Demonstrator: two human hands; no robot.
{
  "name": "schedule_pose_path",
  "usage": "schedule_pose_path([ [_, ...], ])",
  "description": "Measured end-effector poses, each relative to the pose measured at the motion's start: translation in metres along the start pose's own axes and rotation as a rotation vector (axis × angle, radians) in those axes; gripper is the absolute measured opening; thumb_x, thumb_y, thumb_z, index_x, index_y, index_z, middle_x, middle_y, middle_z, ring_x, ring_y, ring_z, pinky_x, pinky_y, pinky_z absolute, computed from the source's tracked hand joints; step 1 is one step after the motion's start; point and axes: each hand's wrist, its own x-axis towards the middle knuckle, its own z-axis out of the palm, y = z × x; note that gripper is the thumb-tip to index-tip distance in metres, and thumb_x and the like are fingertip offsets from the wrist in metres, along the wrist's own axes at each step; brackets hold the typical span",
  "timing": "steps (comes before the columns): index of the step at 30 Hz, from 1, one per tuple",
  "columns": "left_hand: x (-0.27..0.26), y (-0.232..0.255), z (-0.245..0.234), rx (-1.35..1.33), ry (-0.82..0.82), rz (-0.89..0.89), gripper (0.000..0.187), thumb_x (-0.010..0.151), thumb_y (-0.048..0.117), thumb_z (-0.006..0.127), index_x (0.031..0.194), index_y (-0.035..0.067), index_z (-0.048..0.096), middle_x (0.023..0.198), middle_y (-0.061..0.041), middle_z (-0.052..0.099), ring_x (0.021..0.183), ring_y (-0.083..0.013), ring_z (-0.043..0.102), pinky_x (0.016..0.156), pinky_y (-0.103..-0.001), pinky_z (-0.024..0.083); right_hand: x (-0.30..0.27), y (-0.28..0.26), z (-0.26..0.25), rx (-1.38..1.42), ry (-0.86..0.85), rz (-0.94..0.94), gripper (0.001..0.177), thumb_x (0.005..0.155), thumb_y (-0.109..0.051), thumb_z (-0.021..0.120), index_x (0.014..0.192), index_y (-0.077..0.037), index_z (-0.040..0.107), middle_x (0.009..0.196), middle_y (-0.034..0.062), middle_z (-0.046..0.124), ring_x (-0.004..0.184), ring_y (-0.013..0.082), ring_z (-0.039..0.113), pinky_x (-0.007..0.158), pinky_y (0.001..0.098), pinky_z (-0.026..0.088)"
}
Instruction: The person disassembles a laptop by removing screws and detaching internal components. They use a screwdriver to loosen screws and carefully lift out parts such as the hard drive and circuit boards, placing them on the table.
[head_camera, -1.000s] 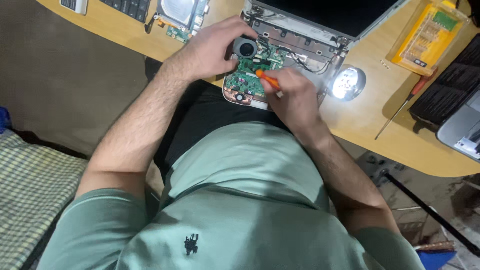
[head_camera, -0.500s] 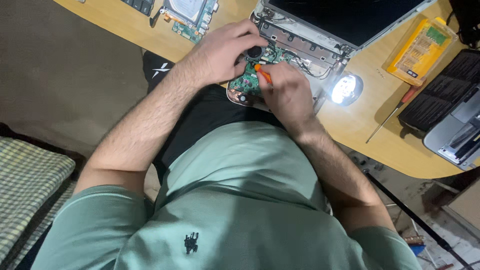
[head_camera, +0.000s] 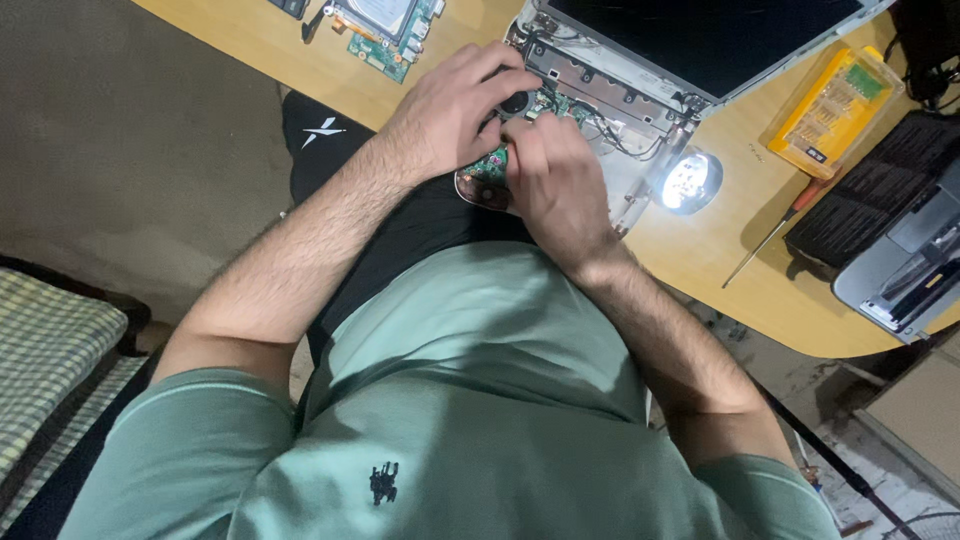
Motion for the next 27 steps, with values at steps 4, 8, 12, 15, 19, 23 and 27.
schedule_pose_path([
  [4,0.000,-0.004,0.005,0.052,-0.072,-0.047,0.072,0.091,-0.008,0.085,0.159,0.013,0.076,0.151,-0.009,0.065,0.122,-0.0366,0.068,0.084,-0.053,0.066,-0.006,0.000,0.006,0.212,0.044,-0.034,0.042,0.102,0.022,0.062,0.140,0.006,0.070,0.115,0.0264,0.062,0.097,0.0465,0.066,0.085,0.0549,0.058],
  [8,0.001,0.000,-0.006,-0.048,-0.055,-0.016,0.070,0.093,-0.010,0.081,0.160,0.006,0.075,0.151,-0.014,0.065,0.123,-0.0400,0.068,0.094,-0.056,0.063,-0.006,0.001,0.007,-0.188,-0.033,0.055,0.023,0.121,-0.019,0.081,0.134,-0.004,0.069,0.116,0.0137,0.067,0.106,0.0304,0.068,0.085,0.0407,0.062],
  [12,0.012,0.002,-0.015,-0.167,-0.034,-0.054,0.048,0.106,-0.012,0.069,0.150,0.000,0.083,0.139,-0.016,0.073,0.123,-0.0394,0.074,0.101,-0.054,0.063,-0.007,0.001,0.006,0.153,0.033,0.088,0.009,0.125,0.000,0.069,0.133,0.004,0.072,0.106,0.0211,0.062,0.089,0.0396,0.063,0.074,0.0547,0.051],
  [15,0.021,-0.004,-0.012,-0.126,-0.081,-0.194,0.026,0.117,0.007,0.085,0.143,0.004,0.084,0.132,-0.018,0.084,0.118,-0.0426,0.080,0.102,-0.057,0.063,-0.008,0.005,0.010,0.154,0.036,-0.011,0.034,0.110,0.021,0.065,0.139,0.005,0.072,0.106,0.0221,0.056,0.090,0.0393,0.058,0.078,0.0517,0.051],
  [19,0.034,-0.004,-0.011,-0.159,-0.067,-0.284,0.014,0.111,0.009,0.095,0.123,0.006,0.089,0.118,-0.014,0.090,0.106,-0.0334,0.085,0.094,-0.049,0.066,-0.005,0.000,0.007,0.045,-0.013,0.054,0.022,0.118,0.003,0.075,0.139,0.005,0.070,0.122,0.0209,0.066,0.111,0.0361,0.068,0.094,0.0453,0.065],
  [23,0.040,-0.010,0.001,-0.054,-0.107,-0.379,0.012,0.108,0.017,0.097,0.118,0.012,0.092,0.114,-0.010,0.093,0.105,-0.0346,0.085,0.093,-0.052,0.067,-0.005,-0.001,0.004,-0.018,-0.021,0.153,0.025,0.126,-0.018,0.078,0.143,-0.001,0.074,0.115,0.0170,0.067,0.089,0.0333,0.070,0.069,0.0469,0.059],
  [27,0.043,-0.014,0.010,0.026,-0.170,-0.433,0.017,0.109,0.020,0.098,0.124,0.013,0.094,0.119,-0.012,0.094,0.113,-0.0404,0.086,0.096,-0.059,0.068,-0.004,-0.006,-0.004,0.226,-0.037,0.074,0.047,0.103,0.024,0.067,0.146,0.006,0.070,0.115,0.0229,0.053,0.095,0.0439,0.060,0.080,0.0524,0.051],
])
